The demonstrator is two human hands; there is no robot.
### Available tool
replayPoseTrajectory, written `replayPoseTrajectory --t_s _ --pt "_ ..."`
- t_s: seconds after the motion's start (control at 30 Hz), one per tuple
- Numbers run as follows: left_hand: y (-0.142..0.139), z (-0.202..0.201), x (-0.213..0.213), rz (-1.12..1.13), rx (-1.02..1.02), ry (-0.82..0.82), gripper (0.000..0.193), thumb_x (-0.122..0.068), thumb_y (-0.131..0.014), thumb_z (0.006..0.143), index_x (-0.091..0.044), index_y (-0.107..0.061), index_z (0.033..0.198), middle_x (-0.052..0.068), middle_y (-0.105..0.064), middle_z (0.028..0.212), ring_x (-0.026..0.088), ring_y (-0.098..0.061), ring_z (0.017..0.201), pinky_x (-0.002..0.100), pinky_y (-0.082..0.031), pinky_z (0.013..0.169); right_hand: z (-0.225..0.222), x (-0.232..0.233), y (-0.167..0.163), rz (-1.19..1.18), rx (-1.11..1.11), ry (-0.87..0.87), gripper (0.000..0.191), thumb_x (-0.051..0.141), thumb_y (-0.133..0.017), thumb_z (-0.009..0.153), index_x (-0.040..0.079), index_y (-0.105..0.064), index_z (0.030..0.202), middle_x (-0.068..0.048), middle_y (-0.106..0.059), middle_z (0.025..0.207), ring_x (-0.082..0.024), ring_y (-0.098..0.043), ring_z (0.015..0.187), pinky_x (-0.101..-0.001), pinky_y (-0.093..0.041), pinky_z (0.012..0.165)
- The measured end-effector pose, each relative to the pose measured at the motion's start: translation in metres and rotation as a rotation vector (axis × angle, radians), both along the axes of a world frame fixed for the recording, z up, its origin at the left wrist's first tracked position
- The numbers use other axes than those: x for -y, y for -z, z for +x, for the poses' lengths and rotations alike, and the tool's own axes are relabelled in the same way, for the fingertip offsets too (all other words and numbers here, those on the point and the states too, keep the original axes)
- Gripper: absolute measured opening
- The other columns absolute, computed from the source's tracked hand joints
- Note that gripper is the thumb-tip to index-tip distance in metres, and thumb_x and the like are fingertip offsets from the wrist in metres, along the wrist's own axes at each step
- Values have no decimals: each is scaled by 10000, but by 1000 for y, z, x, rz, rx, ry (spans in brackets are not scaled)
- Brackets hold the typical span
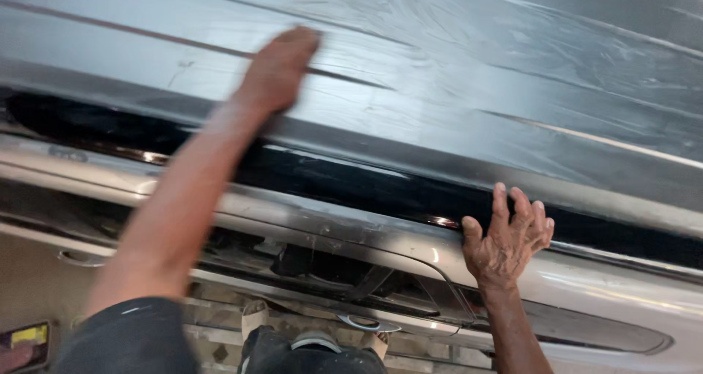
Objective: The person soaks sanding blocks in a bucket of water, then uses a sanding block to sand the surface of a car hood. The person moves the sanding block across the hood in long strokes, covering different areas of the hood surface.
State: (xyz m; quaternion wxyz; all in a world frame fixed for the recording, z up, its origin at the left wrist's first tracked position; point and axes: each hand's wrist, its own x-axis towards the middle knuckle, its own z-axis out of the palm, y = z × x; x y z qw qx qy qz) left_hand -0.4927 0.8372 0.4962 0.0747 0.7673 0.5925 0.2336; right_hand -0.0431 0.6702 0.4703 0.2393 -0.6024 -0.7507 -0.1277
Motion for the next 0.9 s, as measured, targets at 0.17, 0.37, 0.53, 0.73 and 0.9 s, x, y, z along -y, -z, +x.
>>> replayPoseTrajectory --t_s 0.17,0.37,0.53,0.73,0.9 --pt "24 53 -17 284 100 206 254 -30 -517 976 55 -609 1197 281 -641 1237 481 -570 1240 509 -441 1118 6 1 4 -12 -9 26 747 685 -363 1069 127 -582 1515 -134 -458 1528 -415 -344 1425 -658 -208 1192" --pt "21 236 -68 233 36 404 281 -133 -552 964 26 -627 1182 209 -653 1257 378 -581 1274 449 -453 1116 2 0 -5 -10 -4 16 725 676 -388 1053 142 -584 1502 -117 -472 1512 -410 -347 1406 -649 -206 1190" --pt "-23 70 8 145 111 287 230 -98 -509 1091 -41 -653 1261 131 -677 1262 337 -605 1264 447 -424 1208 1 0 -2 -12 -20 -1 715 665 -381 1075 136 -574 1515 -121 -459 1519 -410 -342 1405 -644 -199 1206" --pt "-1 141 -2 311 -29 369 339 -95 -599 923 53 -611 1227 219 -639 1270 406 -550 1284 455 -433 1127 8 1 9 9 36 32 725 668 -354 1076 140 -597 1511 -115 -457 1527 -398 -326 1403 -651 -214 1179" --pt "5 219 -25 78 -63 487 238 -190 -547 1028 -25 -632 1177 152 -654 1264 332 -568 1306 435 -457 1117 6 -1 2 -16 -7 27 720 680 -362 1078 148 -601 1502 -98 -472 1514 -377 -325 1417 -656 -219 1182"
